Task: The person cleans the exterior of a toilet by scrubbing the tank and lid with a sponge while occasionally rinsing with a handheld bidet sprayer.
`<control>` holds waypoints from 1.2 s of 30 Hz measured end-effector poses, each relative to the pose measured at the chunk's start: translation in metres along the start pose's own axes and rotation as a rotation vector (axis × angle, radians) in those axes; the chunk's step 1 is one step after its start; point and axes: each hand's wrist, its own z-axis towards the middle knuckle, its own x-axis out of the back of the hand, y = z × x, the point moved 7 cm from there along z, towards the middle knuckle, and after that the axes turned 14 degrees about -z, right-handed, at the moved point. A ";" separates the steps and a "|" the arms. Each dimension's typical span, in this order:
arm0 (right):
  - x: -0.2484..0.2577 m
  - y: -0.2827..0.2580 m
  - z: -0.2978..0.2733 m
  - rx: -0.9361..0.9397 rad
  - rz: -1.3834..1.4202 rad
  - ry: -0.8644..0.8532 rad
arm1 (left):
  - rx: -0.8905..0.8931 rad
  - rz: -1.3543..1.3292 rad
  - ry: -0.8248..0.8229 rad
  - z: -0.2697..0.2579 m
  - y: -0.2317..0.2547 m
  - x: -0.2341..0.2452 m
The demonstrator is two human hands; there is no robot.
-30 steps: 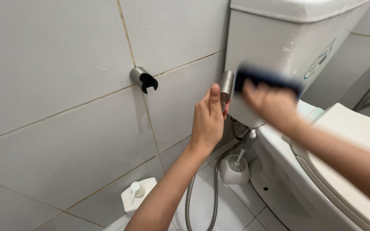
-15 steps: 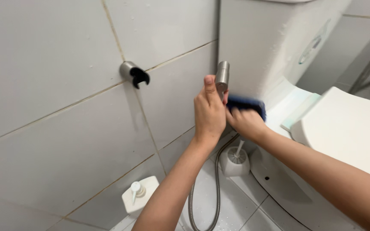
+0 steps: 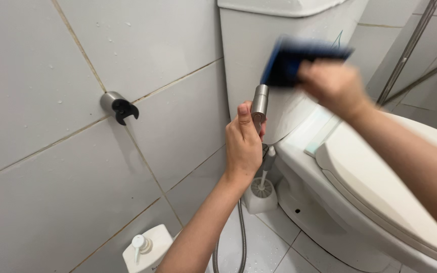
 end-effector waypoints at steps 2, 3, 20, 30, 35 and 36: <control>-0.022 -0.037 -0.033 0.176 0.065 -0.098 | 0.010 -0.016 0.001 0.000 0.001 -0.006; -0.027 -0.046 -0.049 0.238 0.157 -0.167 | -0.006 -0.013 -0.001 -0.001 0.003 -0.008; -0.069 0.045 -0.096 -0.095 0.303 -0.108 | 0.062 -0.077 -0.121 0.006 -0.026 -0.079; -0.086 0.169 -0.085 -0.547 0.407 0.061 | 0.067 -0.069 -0.292 0.019 -0.048 -0.150; -0.097 0.124 -0.102 -0.303 0.419 0.117 | 0.062 -0.108 -0.292 0.025 -0.051 -0.162; -0.109 0.137 -0.103 -0.307 0.413 0.120 | 0.100 -0.117 -0.272 0.028 -0.056 -0.162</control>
